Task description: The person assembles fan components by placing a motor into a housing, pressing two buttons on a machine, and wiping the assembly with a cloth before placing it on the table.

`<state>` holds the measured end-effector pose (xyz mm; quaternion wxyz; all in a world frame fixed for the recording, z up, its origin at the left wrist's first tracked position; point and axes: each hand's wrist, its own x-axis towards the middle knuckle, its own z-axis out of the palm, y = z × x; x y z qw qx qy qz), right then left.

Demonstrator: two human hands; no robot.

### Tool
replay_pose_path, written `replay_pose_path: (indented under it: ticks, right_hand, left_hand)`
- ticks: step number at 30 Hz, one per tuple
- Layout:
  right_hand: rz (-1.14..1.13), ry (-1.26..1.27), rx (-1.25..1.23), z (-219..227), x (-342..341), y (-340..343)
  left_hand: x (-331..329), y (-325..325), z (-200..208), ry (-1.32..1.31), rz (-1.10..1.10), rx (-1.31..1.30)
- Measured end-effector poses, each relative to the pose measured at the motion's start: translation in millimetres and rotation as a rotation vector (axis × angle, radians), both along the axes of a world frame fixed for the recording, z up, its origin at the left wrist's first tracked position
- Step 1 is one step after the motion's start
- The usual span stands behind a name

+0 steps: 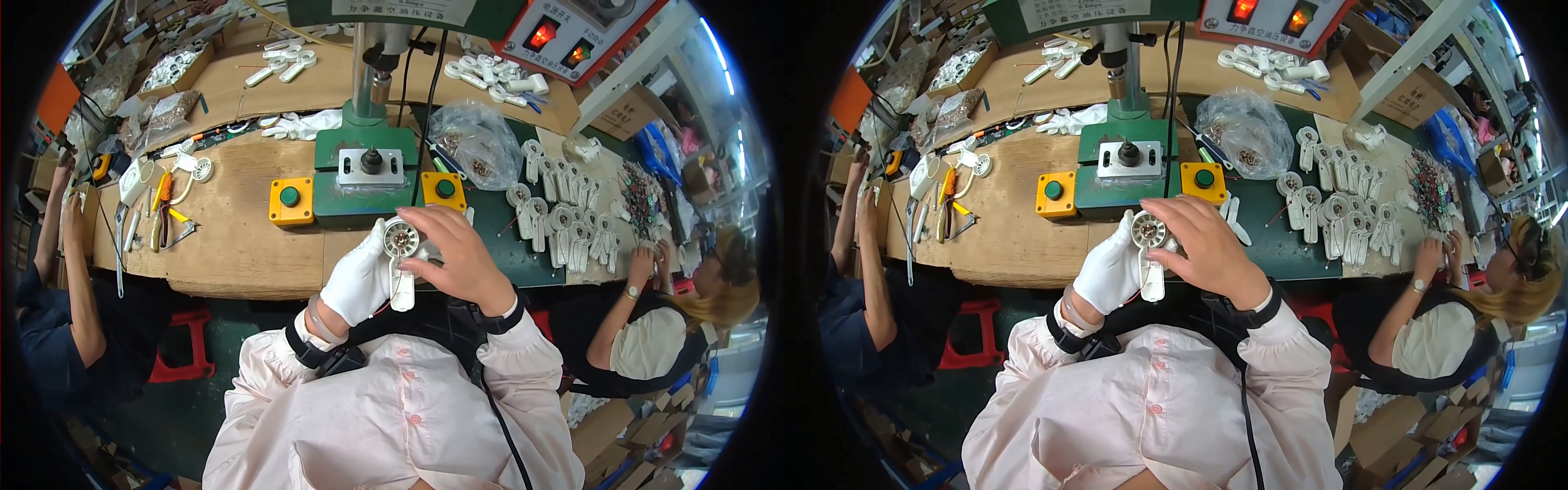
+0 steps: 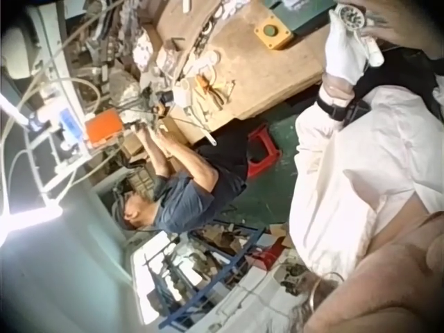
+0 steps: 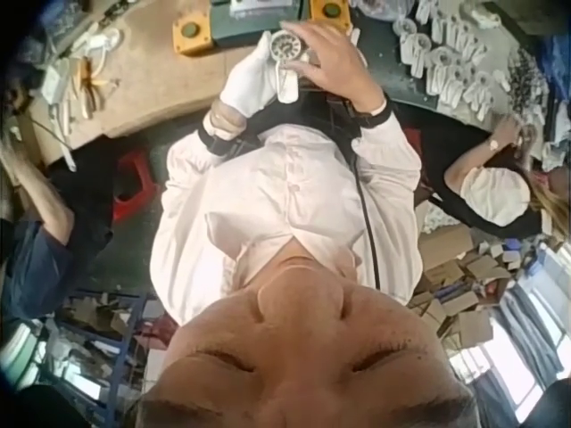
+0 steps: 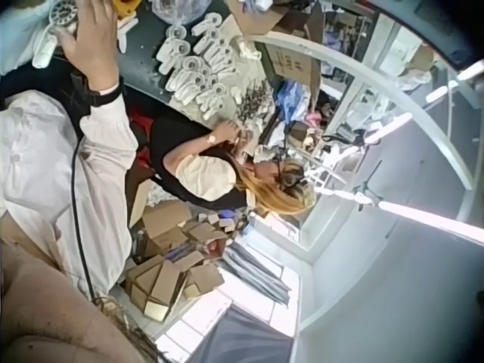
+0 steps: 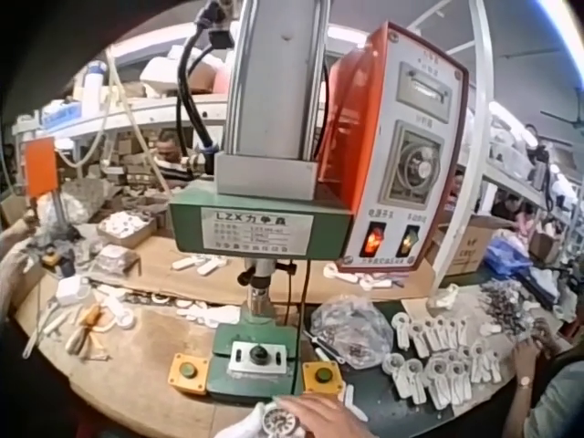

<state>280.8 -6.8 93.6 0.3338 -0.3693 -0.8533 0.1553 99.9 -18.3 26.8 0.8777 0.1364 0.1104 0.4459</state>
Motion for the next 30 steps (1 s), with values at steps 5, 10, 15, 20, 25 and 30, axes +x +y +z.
replay_pose_path:
  ticks: [5,10,15,20,25,30]
  right_hand:
    - [0.066,-0.027,-0.098,10,-11,11]
    - [-0.104,0.057,-0.011,25,-33,40]
    - [-0.228,-0.007,0.1,16,-58,82]
    - [-0.265,-0.099,0.024,14,-70,92]
    - [-0.244,-0.13,-0.002,19,-65,97]
    - [-0.239,-0.162,-0.067,16,-59,94]
  left_hand:
    - [-17,7,-3,-0.035,0.0,0.05]
    - [-30,13,16,-0.045,-0.031,0.101]
    - [-36,38,19,-0.029,0.071,0.079]
    - [-39,46,19,-0.04,0.103,0.106]
    - [-32,49,15,-0.037,0.114,0.127]
    - [-27,47,15,-0.029,0.089,0.104]
